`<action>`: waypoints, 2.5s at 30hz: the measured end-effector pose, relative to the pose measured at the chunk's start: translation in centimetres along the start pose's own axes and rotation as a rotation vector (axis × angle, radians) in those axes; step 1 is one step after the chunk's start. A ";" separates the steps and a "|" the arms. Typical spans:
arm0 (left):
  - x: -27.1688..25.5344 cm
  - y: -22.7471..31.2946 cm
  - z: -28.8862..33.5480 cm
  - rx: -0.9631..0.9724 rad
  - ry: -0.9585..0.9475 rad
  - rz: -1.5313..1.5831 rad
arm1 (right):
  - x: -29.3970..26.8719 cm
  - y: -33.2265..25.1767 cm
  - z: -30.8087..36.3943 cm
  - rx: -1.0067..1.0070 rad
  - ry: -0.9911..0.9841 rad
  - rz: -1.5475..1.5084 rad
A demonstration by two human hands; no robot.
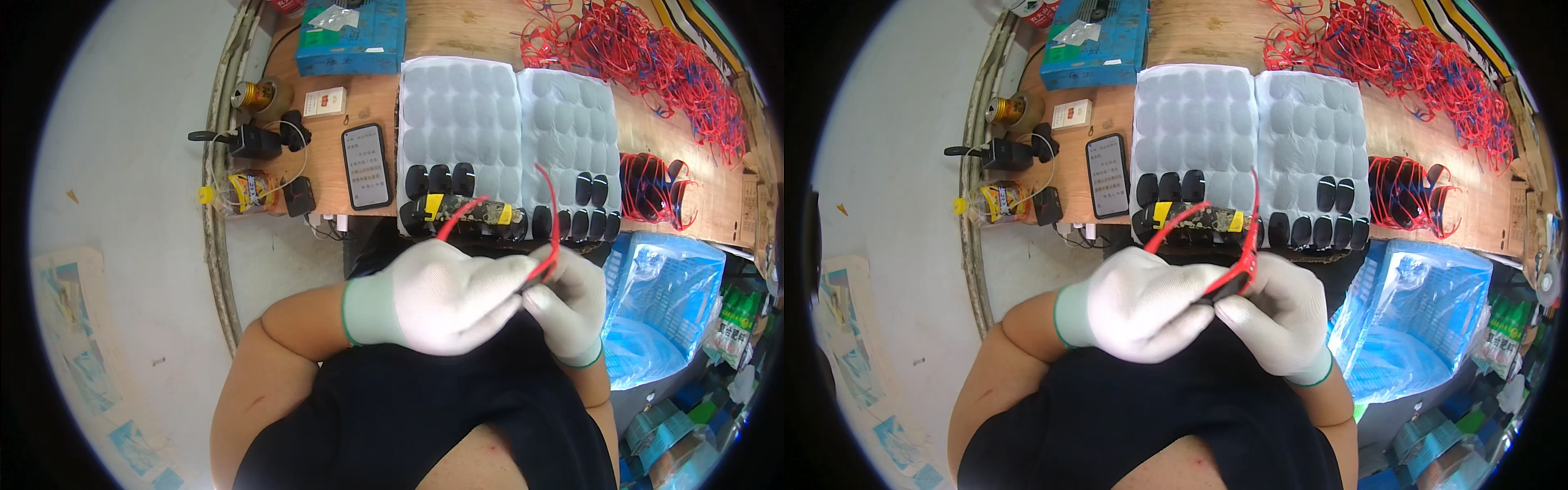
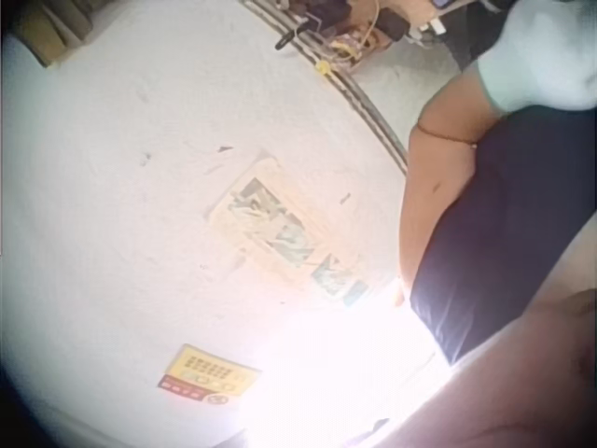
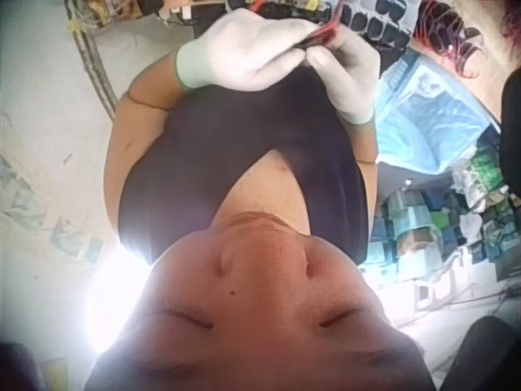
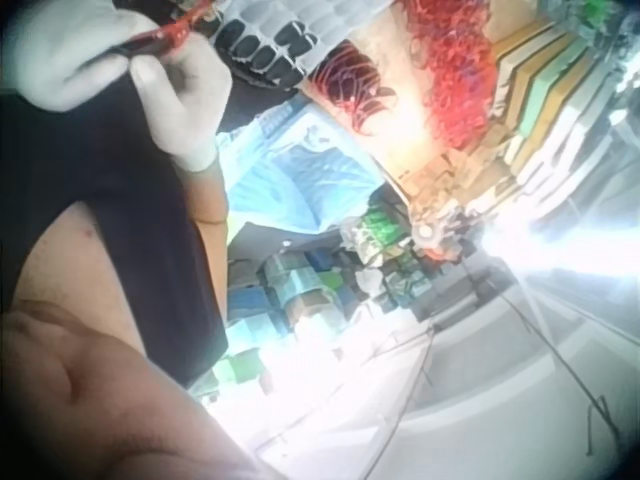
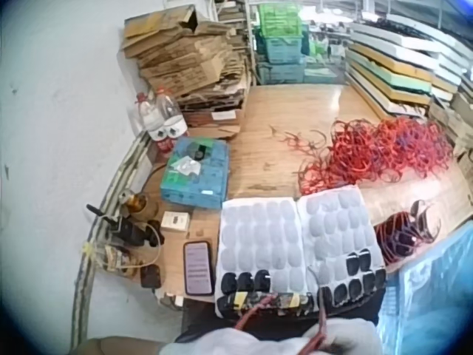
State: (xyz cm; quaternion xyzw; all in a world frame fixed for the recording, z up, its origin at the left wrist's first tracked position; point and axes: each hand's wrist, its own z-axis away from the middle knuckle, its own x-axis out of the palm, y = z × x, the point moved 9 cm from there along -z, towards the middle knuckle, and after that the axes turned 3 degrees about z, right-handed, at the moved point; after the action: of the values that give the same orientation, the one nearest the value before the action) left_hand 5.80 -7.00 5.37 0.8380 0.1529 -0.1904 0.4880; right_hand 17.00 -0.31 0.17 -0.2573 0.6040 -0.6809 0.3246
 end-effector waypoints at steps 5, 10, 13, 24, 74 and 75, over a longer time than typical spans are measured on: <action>-0.1 -0.3 0.2 -0.187 -0.368 0.008 | -0.5 -3.2 -0.8 -0.464 0.066 0.327; -5.2 -12.5 3.3 -0.749 0.186 0.072 | 1.3 -3.2 -0.6 -0.450 -0.181 0.395; -6.2 -20.1 8.6 -1.179 0.013 -0.433 | 0.7 -2.9 -0.6 -0.451 -0.153 0.376; -6.5 -18.7 8.4 -1.025 0.393 0.406 | -0.4 0.8 0.4 -0.081 -0.110 -0.222; 5.3 -8.4 -2.0 -0.786 0.058 0.836 | -4.3 0.7 -1.2 -0.040 0.284 0.039; 5.3 -8.6 -1.9 -0.811 0.049 0.830 | -4.2 0.4 -1.2 -0.034 0.292 0.064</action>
State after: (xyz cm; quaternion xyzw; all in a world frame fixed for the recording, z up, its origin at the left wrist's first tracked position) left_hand 6.98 -0.86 -2.77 0.5781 -0.1165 0.1102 0.8000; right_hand 18.94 3.57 -0.25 -0.1418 0.6639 -0.6903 0.2504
